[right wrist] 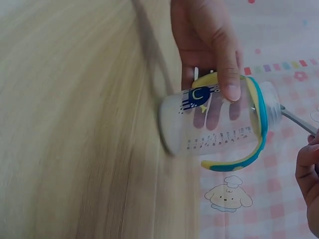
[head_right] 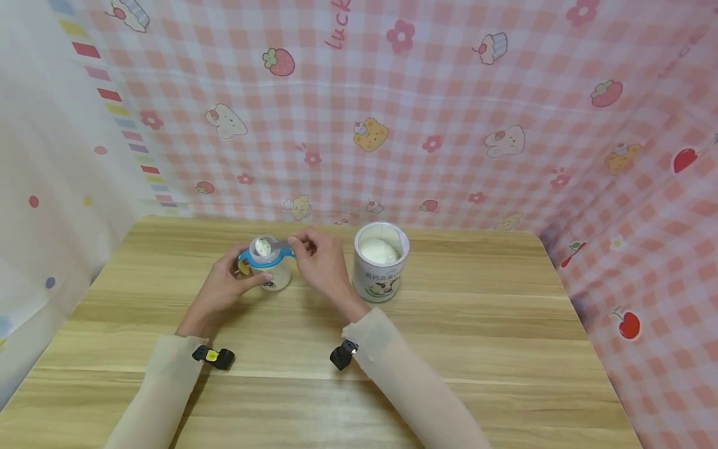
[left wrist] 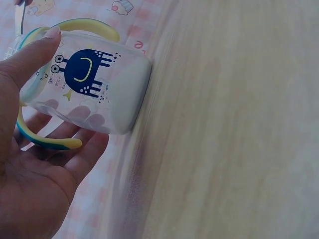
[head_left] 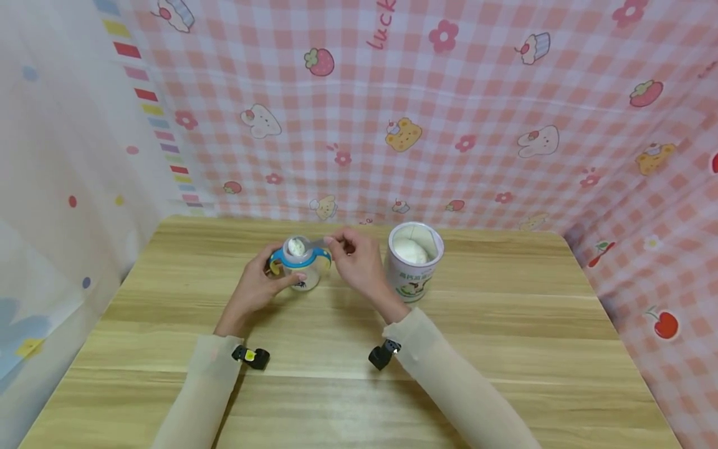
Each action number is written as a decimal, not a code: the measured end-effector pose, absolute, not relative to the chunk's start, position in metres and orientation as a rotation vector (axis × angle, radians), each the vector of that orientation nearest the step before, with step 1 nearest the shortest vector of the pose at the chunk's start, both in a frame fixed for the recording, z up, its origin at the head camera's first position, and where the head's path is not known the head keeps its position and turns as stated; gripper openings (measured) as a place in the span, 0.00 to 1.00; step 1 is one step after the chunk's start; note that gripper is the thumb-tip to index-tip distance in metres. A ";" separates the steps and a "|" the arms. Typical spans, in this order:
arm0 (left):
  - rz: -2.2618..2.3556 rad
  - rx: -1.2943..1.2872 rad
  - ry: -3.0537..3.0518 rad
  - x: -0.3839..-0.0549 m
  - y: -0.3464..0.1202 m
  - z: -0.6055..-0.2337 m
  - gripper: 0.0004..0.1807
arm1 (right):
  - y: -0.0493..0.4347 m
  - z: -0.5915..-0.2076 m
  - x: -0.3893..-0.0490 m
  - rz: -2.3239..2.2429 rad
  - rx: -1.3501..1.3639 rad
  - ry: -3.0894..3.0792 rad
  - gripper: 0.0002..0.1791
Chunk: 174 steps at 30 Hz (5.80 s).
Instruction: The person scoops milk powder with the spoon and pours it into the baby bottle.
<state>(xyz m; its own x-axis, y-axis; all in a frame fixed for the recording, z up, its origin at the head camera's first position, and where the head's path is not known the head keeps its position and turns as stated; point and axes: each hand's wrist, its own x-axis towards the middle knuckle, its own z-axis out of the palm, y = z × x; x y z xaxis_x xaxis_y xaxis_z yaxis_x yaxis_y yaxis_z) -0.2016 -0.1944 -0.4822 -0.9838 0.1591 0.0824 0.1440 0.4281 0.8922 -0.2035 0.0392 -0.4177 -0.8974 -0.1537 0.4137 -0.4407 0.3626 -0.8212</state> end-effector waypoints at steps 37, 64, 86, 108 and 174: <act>1.645 0.273 2.625 -0.201 -0.195 -0.485 0.39 | 0.046 -0.418 -0.196 0.531 1.186 -2.146 0.03; 1.647 0.232 2.602 -0.202 -0.195 -0.485 0.40 | 0.048 -0.419 -0.193 1.045 1.024 -2.343 0.10; 1.683 0.260 2.598 -0.200 -0.196 -0.487 0.39 | 0.044 -0.423 -0.189 1.954 0.365 -2.325 0.14; 1.710 0.294 2.576 -0.199 -0.193 -0.493 0.41 | 0.062 -0.404 -0.178 2.114 0.267 -2.192 0.11; 1.764 0.902 2.477 -0.198 -0.084 -0.419 0.53 | 0.212 -0.376 -0.181 1.567 0.308 -2.278 0.13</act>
